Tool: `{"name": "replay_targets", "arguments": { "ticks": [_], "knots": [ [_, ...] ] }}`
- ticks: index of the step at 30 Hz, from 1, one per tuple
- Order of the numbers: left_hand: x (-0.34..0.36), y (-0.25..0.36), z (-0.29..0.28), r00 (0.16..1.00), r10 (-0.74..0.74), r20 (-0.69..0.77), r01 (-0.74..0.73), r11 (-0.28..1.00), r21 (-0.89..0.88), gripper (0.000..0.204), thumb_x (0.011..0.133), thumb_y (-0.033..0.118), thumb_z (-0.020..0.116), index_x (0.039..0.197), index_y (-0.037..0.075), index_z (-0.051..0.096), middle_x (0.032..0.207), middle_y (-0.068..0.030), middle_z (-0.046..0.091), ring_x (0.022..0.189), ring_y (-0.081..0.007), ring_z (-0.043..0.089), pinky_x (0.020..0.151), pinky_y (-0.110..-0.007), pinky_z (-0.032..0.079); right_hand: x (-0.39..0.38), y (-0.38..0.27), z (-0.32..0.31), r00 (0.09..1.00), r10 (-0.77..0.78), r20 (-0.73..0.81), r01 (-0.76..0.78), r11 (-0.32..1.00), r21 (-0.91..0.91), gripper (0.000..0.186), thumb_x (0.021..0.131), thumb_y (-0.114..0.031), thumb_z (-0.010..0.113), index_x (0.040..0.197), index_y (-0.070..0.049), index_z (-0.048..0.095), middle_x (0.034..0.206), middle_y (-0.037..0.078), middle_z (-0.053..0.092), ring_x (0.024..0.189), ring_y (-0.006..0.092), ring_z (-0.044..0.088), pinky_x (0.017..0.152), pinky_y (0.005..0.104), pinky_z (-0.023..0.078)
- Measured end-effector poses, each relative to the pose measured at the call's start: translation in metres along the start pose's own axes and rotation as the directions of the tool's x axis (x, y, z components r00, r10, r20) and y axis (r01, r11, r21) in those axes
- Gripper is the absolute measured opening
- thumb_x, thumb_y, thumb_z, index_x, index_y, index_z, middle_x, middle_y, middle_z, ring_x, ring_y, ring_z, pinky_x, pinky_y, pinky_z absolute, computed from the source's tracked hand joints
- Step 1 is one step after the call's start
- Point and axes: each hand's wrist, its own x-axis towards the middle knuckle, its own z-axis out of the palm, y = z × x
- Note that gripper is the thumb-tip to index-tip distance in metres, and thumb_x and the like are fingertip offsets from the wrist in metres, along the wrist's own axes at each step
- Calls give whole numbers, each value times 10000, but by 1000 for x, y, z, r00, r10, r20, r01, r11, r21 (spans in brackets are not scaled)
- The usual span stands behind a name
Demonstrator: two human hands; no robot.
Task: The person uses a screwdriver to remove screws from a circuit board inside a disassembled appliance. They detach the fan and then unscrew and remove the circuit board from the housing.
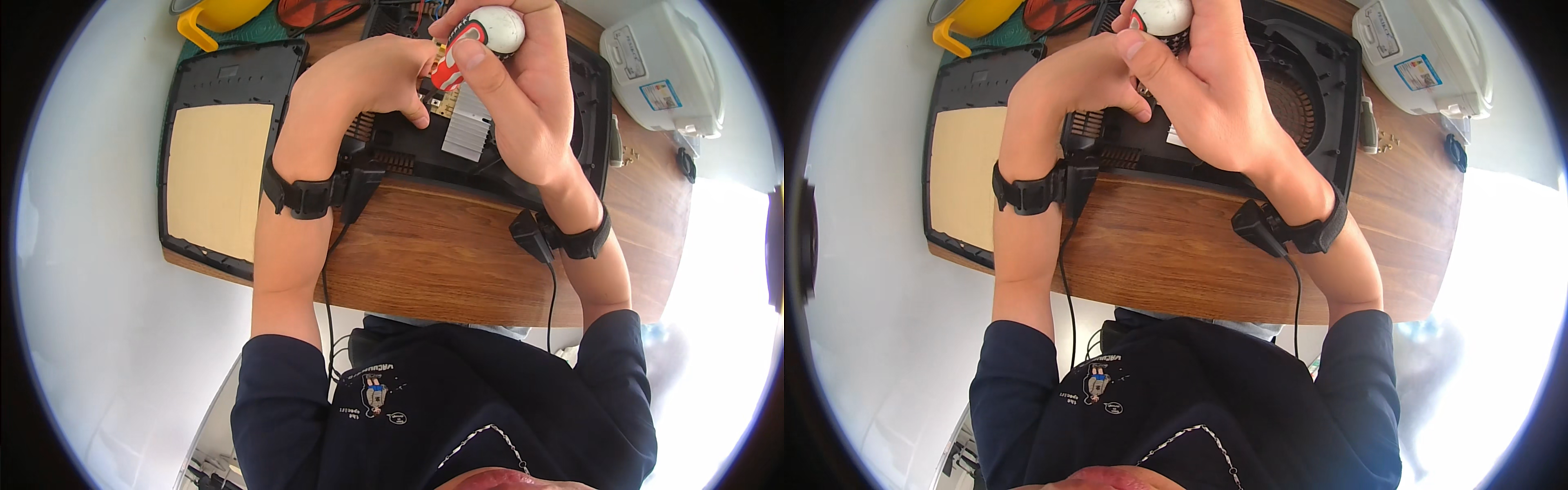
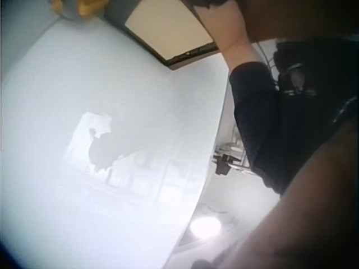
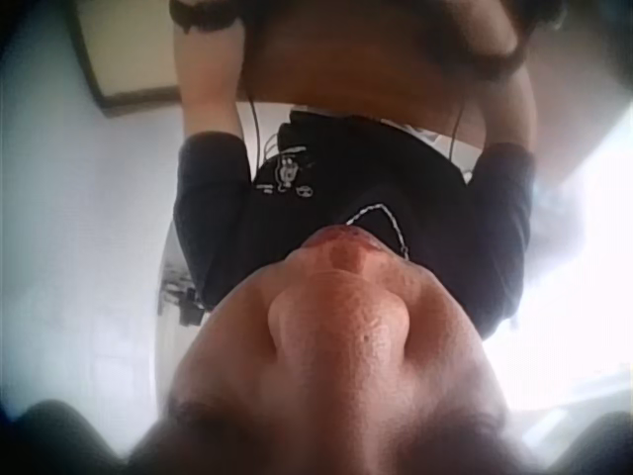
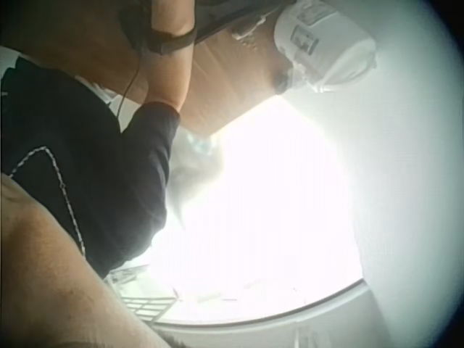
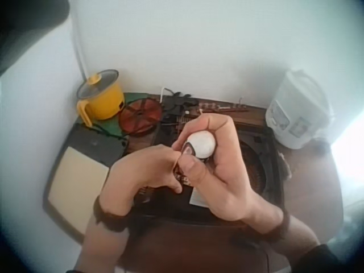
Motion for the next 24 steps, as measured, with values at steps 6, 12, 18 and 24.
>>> {"name": "replay_targets", "arguments": {
  "ticks": [6,12,18,24],
  "knots": [
    [1,-4,3,999,42,-18,-42,999,15,381,754,76,842,1084,-28,682,900,-157,729,871,-323,684,752,-409,534,1,1,1,999,-35,-6,35,999,20,362,1045,-124,581,1317,-17,368,1157,114,536,1005,144,527,896,304,462],
    [1,-4,4,999,40,-20,-40,999,21,383,753,75,840,1087,-25,683,926,-151,731,888,-315,684,760,-409,536,1,5,2,999,-50,-22,51,998,47,373,1039,-123,591,1319,-15,369,1160,114,536,1007,141,528,895,300,461],
    [1,-7,6,999,50,-22,-50,999,-12,375,748,68,841,1072,-30,678,908,-150,723,880,-312,682,756,-408,536,1,0,1,1000,-14,-26,14,1000,24,380,1037,-126,597,1320,-16,369,1174,113,533,998,135,525,895,297,460],
    [3,-3,3,1000,5,16,-6,997,76,361,749,66,840,1062,-30,688,902,-147,724,881,-300,686,749,-406,538,1,3,1,999,-28,-21,29,999,26,387,1035,-132,603,1320,-13,370,1170,111,531,1008,139,528,906,302,460]
  ]
}}
